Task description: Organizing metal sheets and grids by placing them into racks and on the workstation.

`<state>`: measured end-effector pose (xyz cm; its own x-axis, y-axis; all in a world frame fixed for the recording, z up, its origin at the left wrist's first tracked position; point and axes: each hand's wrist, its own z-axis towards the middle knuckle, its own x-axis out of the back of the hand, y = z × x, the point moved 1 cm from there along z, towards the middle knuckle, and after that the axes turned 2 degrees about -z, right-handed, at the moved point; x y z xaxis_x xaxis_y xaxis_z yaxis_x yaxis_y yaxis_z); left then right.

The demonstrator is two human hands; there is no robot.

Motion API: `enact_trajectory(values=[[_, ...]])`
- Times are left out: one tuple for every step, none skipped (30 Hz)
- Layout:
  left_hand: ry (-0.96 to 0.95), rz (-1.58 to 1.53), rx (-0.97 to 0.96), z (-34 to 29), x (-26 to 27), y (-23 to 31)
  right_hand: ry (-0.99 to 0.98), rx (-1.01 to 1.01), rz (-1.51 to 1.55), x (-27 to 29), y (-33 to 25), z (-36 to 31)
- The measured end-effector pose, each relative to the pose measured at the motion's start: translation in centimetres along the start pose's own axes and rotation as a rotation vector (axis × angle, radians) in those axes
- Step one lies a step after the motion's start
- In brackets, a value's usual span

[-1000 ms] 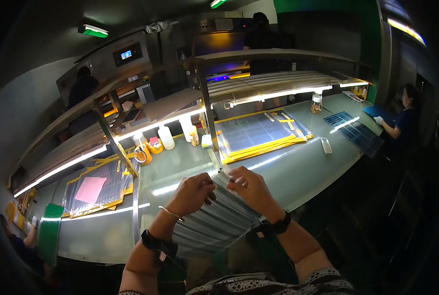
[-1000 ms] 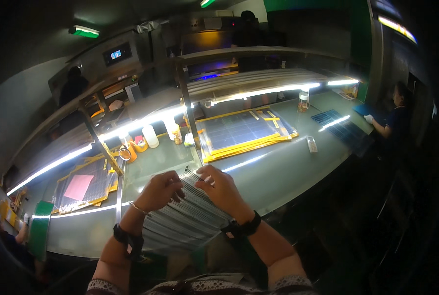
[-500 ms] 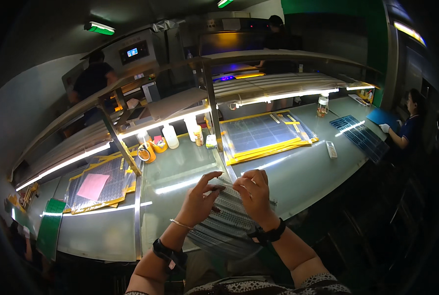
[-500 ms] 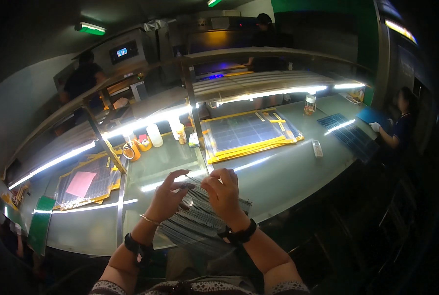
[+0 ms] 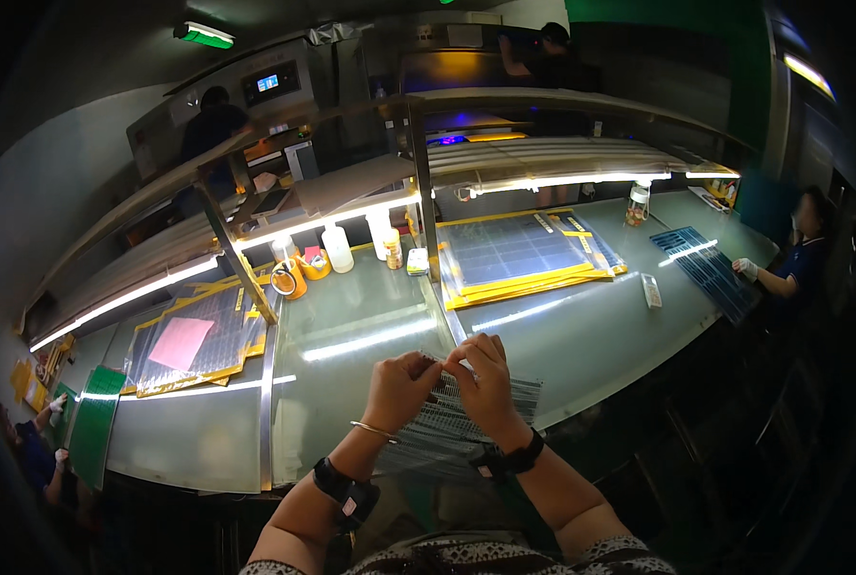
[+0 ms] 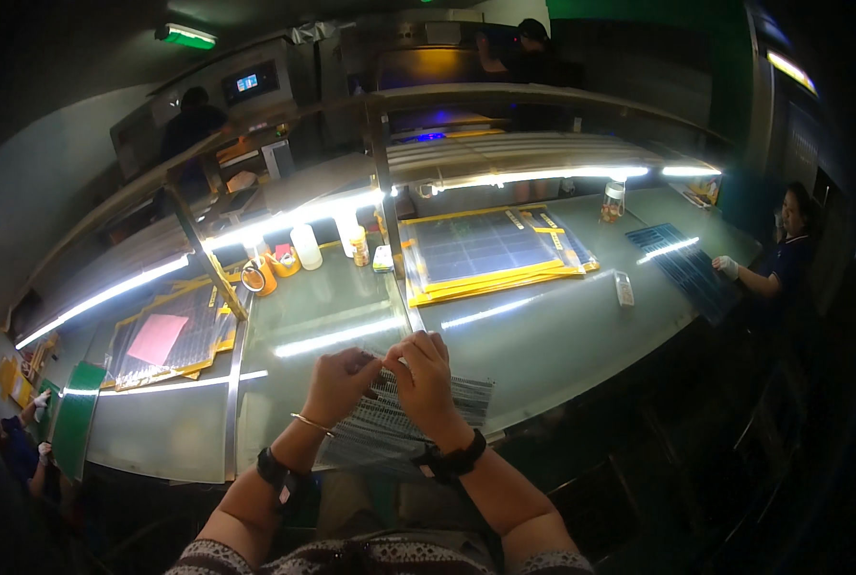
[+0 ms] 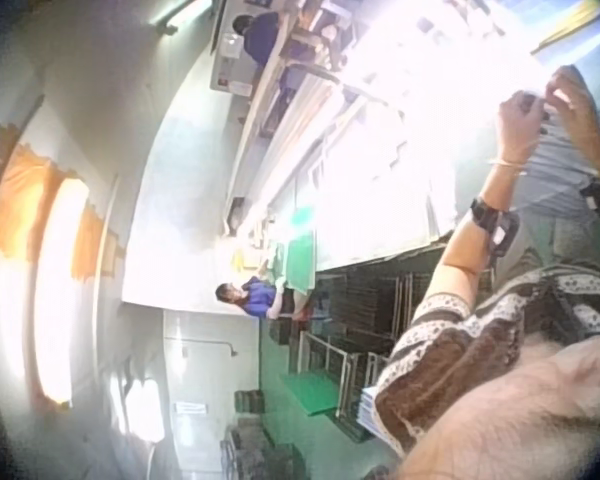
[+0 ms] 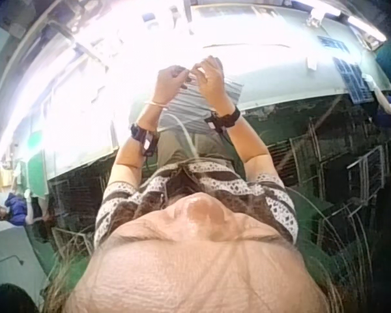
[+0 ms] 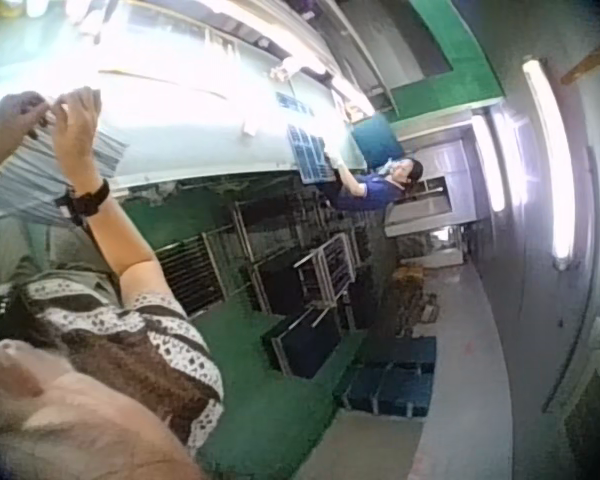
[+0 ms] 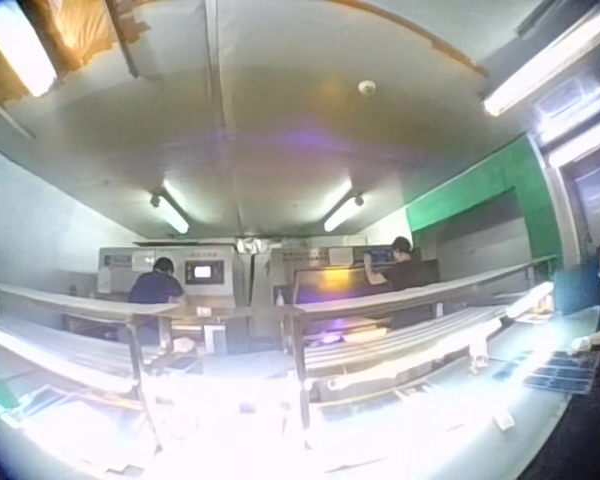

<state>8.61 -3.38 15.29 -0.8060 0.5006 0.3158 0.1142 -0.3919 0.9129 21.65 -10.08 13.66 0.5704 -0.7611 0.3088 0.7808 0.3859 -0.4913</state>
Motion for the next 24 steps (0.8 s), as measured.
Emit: enact_trajectory(values=[[0.041,0.070,-0.063,-0.1,0.0,-0.2,-0.002,-0.003,0.002,0.1,0.1,-0.1],[0.041,0.071,-0.059,0.1,0.0,-0.8,-0.038,-0.004,0.010,0.2,0.3,-0.3],[0.124,0.252,-0.115,0.4,0.1,-1.3,-0.075,-0.005,0.019,0.3,0.4,-0.5],[0.206,0.435,-0.171,0.4,0.2,-1.5,-0.077,-0.007,0.021,0.4,0.1,-0.5],[0.207,0.436,-0.168,0.2,0.4,-1.7,-0.090,0.038,0.054,0.6,-0.5,-0.6],[0.146,0.391,-0.154,0.1,0.4,-1.0,-0.099,0.078,0.081,0.7,-0.6,-0.7],[0.086,0.345,-0.141,0.0,0.3,-0.7,-0.097,0.073,0.079,0.7,-0.2,-0.8],[0.081,0.345,-0.140,0.2,0.4,-1.0,-0.097,-0.051,0.194,0.5,0.7,-1.0],[0.026,0.213,-0.097,0.4,0.4,-1.4,-0.097,-0.172,0.310,0.5,1.0,-1.0],[-0.028,0.081,-0.053,0.5,0.4,-1.6,-0.096,-0.174,0.309,0.5,0.8,-1.2],[-0.030,0.082,-0.053,0.2,0.4,-1.4,-0.087,-0.188,0.278,0.5,0.2,-1.4],[-0.062,0.103,-0.015,-0.3,0.4,-0.9,-0.075,-0.204,0.245,0.5,-0.1,-1.5],[-0.094,0.125,0.024,-0.6,0.4,-0.6,-0.071,-0.207,0.244,0.4,0.0,-1.7],[-0.099,0.127,0.023,-0.8,0.1,-0.8,-0.060,-0.096,0.129,0.2,0.1,-1.8],[-0.087,0.132,0.017,-1.2,-0.4,-1.1,-0.051,0.017,0.015,0.1,0.2,-1.8],[-0.075,0.137,0.012,-1.6,-1.0,-1.4,-0.050,0.017,0.015,0.0,0.1,-1.8],[-0.002,0.301,-0.102,-1.9,-1.6,-1.7,0.001,0.051,-0.049,-0.1,0.0,-1.8],[-0.007,0.302,-0.103,-2.1,-2.1,-1.9,0.052,0.084,-0.114,-0.3,-0.1,-1.8],[0.045,0.330,-0.159,-2.4,-2.5,-2.0,0.056,0.080,-0.116,-0.6,-0.1,-1.9],[0.097,0.357,-0.216,-2.5,-2.6,-2.0,0.097,0.028,-0.060,-0.8,-0.1,-2.0],[0.093,0.357,-0.216,-2.5,-2.7,-2.1,0.136,-0.024,-0.003,-1.2,0.0,-2.3],[0.091,0.357,-0.232,-2.6,-2.7,-2.1,0.137,-0.026,-0.004,-1.6,0.1,-2.5],[0.089,0.358,-0.248,-2.6,-2.8,-2.1,0.153,-0.186,0.214,-2.1,0.3,-2.9],[0.083,0.354,-0.247,-2.6,-2.8,-1.9,0.168,-0.347,0.430,-2.3,0.7,-3.2]])
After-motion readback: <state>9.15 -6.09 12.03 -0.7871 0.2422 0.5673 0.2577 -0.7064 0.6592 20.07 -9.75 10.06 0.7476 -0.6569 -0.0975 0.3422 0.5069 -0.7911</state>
